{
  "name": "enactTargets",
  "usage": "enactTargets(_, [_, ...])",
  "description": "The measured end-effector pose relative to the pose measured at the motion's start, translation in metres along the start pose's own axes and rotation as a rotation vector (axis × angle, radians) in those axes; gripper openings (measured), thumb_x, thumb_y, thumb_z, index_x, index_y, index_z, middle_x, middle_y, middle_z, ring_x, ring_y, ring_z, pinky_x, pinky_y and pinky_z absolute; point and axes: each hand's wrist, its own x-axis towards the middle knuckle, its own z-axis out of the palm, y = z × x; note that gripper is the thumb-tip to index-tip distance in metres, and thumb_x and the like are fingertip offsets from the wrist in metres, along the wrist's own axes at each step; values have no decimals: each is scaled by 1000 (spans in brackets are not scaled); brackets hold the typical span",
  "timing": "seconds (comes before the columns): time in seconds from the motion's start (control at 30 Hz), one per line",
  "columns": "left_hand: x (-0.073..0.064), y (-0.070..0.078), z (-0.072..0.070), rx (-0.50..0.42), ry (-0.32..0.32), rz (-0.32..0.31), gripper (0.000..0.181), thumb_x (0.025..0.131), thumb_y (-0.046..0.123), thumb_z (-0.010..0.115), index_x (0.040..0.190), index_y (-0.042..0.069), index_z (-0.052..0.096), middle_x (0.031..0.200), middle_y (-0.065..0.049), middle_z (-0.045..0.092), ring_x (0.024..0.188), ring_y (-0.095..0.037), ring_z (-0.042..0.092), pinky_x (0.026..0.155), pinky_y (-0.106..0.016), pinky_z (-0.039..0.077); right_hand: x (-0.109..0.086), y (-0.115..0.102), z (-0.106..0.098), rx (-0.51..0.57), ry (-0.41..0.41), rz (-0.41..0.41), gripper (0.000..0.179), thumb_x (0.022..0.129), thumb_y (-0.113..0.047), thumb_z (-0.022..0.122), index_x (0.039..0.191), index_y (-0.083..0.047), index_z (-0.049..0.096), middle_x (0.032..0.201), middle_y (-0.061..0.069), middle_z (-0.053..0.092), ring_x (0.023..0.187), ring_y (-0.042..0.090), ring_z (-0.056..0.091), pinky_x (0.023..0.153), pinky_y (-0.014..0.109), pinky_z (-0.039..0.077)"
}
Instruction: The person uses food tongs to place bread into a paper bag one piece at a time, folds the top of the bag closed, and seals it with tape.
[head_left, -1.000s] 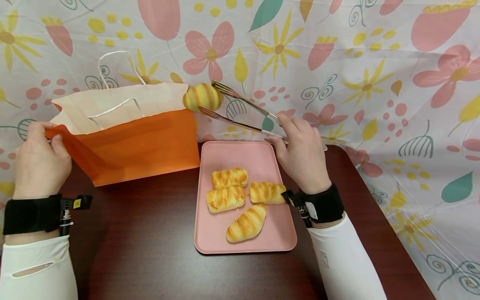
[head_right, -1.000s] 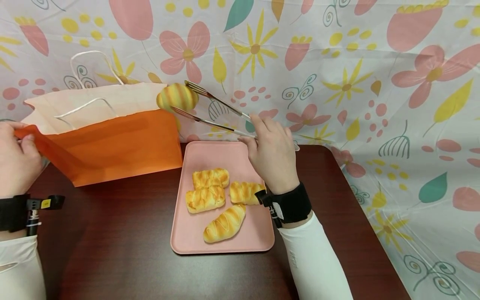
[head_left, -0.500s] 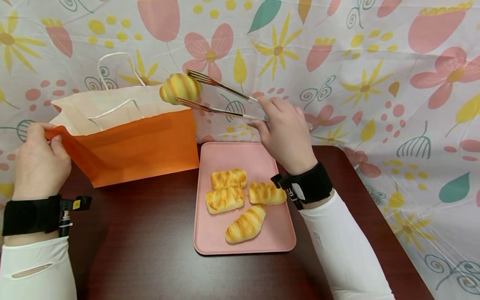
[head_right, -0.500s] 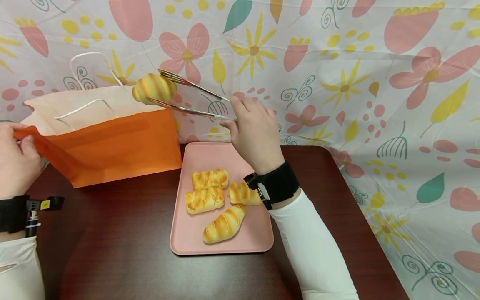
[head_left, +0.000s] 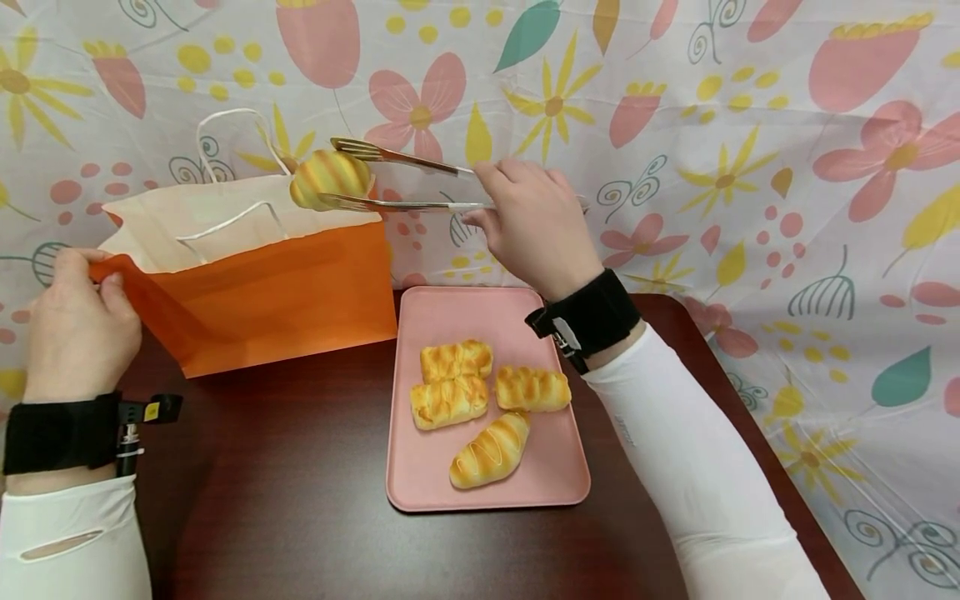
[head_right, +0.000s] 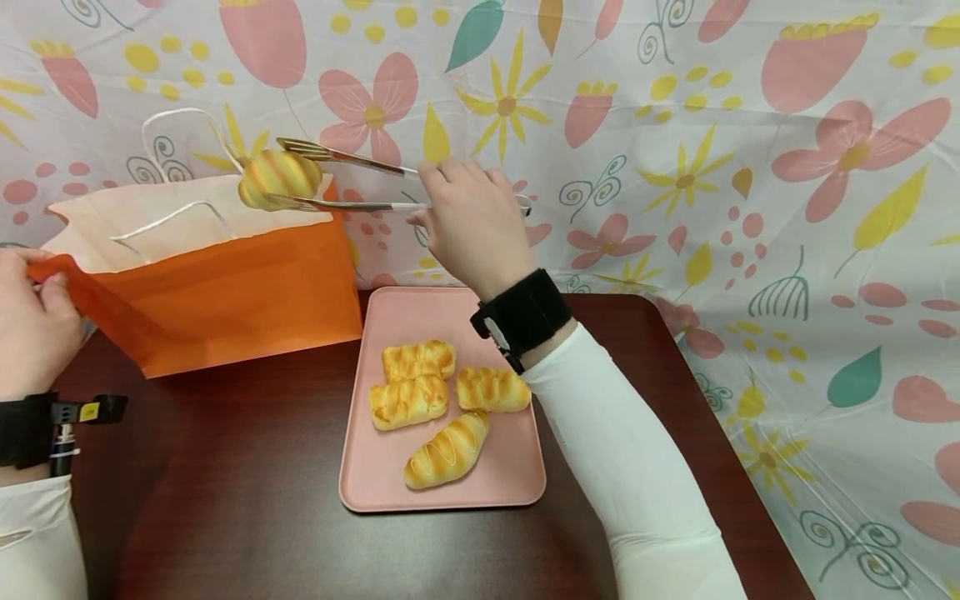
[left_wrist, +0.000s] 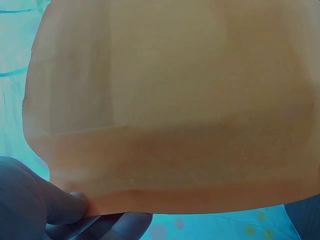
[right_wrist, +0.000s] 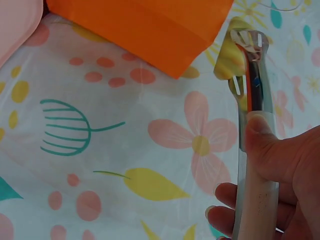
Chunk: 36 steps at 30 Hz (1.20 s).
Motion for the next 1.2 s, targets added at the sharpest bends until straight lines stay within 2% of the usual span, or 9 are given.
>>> enactTargets(0.13, [-1, 0, -1, 1, -1, 0, 49, 107, 25, 22, 149, 0, 23, 137, -39, 41, 108, -57, 47, 88, -69, 42, 14, -6, -4, -56, -29, -42, 46, 93, -36, 67, 127, -6, 58, 99, 7, 58, 94, 29, 57, 82, 41, 42])
enactTargets(0.23, [-2, 1, -2, 1, 2, 7, 49, 106, 25, 23, 149, 0, 24, 136, -40, 41, 108, -57, 46, 89, -69, 41, 25, -10, -8, -102, -58, -69, 45, 94, -36, 66, 126, -5, 59, 97, 9, 57, 94, 29, 56, 81, 40, 40])
enactTargets(0.37, [-1, 2, -3, 5, 5, 17, 49, 106, 24, 24, 148, -1, 25, 134, -41, 43, 107, -57, 47, 88, -69, 41, 36, -17, -13, -166, -96, -100, 45, 96, -35, 62, 130, -4, 59, 104, 11, 60, 101, 29, 56, 86, 41, 41])
enactTargets(0.6, [-1, 0, -3, 2, -4, 17, 49, 106, 24, 23, 148, -1, 24, 136, -40, 42, 108, -58, 47, 86, -69, 42, 53, -28, -20, -233, -123, -116, 41, 97, -31, 61, 130, -7, 59, 109, 10, 64, 102, 28, 58, 85, 39, 40])
enactTargets(0.8, [-1, -1, -3, 0, 2, 8, 49, 106, 25, 24, 149, -1, 24, 137, -40, 41, 108, -58, 47, 87, -69, 42, 69, -39, -23, -275, -201, -116, 46, 95, -31, 64, 135, -9, 57, 118, 8, 63, 108, 28, 56, 87, 39, 36])
enactTargets(0.97, [-1, -1, -2, 4, 3, 5, 49, 106, 25, 23, 149, 0, 24, 137, -39, 41, 108, -57, 48, 86, -68, 43, 82, -49, -20, -312, -245, -144, 37, 94, -25, 64, 127, -8, 62, 116, 8, 62, 108, 30, 54, 90, 40, 34])
enactTargets(1.1, [0, 0, -3, 4, 0, 3, 49, 107, 25, 23, 149, 0, 23, 138, -39, 41, 108, -58, 47, 86, -68, 43, 89, -55, -17, -346, -247, -164, 24, 97, -15, 53, 116, -8, 66, 106, 8, 61, 104, 30, 54, 92, 40, 31])
enactTargets(1.2, [0, 1, -3, 3, -2, 4, 49, 107, 25, 23, 149, -1, 24, 137, -39, 41, 108, -58, 47, 86, -68, 43, 94, -60, -14, -367, -252, -171, 28, 101, -12, 44, 115, -10, 68, 106, 8, 61, 104, 29, 54, 93, 40, 30])
